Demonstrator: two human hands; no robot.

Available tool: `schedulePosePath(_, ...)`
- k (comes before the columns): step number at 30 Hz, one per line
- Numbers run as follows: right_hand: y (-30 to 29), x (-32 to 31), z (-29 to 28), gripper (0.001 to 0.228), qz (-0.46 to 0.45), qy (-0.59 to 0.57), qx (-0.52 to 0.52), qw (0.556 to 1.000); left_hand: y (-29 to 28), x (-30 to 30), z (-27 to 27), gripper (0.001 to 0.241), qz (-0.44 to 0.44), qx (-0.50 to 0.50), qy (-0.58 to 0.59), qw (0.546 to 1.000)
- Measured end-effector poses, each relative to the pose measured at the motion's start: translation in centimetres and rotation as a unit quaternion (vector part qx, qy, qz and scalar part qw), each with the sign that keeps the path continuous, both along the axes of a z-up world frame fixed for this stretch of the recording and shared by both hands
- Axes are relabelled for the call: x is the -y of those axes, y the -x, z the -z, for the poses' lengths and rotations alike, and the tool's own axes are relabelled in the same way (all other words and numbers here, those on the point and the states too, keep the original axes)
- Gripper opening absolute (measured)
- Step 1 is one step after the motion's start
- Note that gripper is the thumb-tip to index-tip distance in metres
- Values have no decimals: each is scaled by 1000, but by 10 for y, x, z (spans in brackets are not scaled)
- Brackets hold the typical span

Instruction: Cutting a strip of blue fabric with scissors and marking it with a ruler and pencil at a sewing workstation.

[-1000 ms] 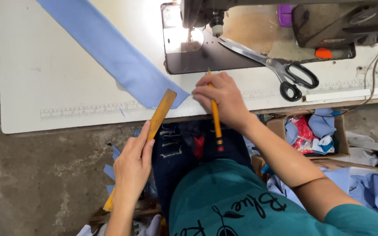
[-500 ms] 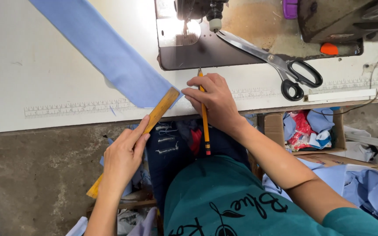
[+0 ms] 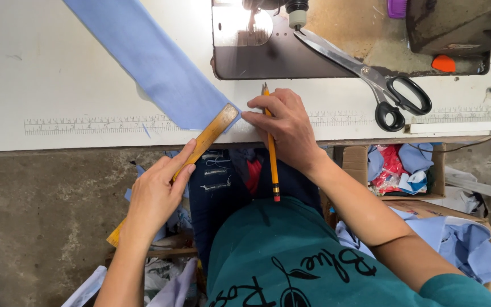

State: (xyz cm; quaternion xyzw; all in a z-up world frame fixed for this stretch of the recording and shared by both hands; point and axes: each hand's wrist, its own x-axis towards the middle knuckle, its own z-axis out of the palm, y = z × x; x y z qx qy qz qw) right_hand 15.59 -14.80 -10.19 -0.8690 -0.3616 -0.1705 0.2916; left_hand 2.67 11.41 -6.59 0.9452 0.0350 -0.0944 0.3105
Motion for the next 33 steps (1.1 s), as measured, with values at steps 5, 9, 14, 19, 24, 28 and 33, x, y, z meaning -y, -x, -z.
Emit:
schedulePosePath(5,2,0,-3,19,12,-1,4,1000,2,0,-4,46,-11,14,8,1000)
schedulePosePath(9,2,0,-1,20,16,9,-3,1000,7,2,1,47,-17,26,23,999)
schedulePosePath(14,1,1,1,22,12,-3,-16,1000,9,6,2,42,1,53,5,999)
schedulePosePath(19,1,1,3,20,22,1,-17,1000,12,1,5,42,2,95,-49,994)
schedulePosePath(24,2,-1,3,19,27,1,-14,1000,7,1,3,41,-5,135,-102,986)
schedulePosePath(28,3,-2,2,20,30,-14,-22,999,0,8,-1,40,9,114,-93,989)
schedulePosePath(33,3,-1,0,20,22,-16,-14,1000,-2,8,-4,39,12,103,-89,991)
